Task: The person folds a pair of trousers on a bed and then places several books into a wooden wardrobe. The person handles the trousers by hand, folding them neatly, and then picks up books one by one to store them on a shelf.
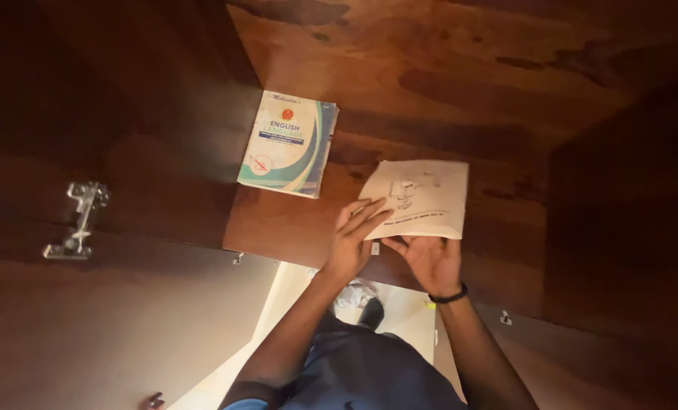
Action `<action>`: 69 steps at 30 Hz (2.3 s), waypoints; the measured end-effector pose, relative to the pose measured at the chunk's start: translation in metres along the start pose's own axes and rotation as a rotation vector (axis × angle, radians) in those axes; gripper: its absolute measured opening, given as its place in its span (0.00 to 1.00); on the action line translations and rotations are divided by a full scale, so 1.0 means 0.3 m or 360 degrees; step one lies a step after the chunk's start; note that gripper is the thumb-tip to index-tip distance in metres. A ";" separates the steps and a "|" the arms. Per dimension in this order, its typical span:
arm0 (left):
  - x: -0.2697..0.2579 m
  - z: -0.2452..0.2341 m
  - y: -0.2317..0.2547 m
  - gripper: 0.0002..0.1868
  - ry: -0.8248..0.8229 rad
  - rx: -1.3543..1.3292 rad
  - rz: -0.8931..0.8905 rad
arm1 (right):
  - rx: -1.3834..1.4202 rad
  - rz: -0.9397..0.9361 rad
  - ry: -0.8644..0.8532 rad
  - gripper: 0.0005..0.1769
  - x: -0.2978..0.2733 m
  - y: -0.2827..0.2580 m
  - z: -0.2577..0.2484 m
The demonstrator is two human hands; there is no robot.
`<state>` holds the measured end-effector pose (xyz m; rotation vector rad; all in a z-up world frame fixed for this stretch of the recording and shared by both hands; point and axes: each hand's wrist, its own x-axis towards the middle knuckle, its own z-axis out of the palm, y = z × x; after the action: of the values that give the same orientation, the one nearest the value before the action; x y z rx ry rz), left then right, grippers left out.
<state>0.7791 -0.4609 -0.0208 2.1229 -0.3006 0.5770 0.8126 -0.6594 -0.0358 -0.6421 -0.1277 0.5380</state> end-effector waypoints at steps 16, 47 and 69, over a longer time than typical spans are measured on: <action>-0.126 0.007 -0.523 0.33 -0.0571 0.0453 -0.0012 | -0.1228 0.0385 0.1178 0.24 0.195 0.326 -0.630; -0.144 0.077 -0.581 0.15 -0.0328 0.0745 -0.0126 | -0.2697 -0.0532 0.1134 0.23 0.488 0.349 -0.513; -0.302 0.103 -0.406 0.23 0.0024 0.0718 -0.0378 | -0.2934 -0.0737 0.0407 0.44 0.340 0.296 -0.418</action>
<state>0.7605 -0.4160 -0.1680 2.5378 0.1041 0.5575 0.8956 -0.6147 -0.1943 -2.3787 -0.5293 -0.2943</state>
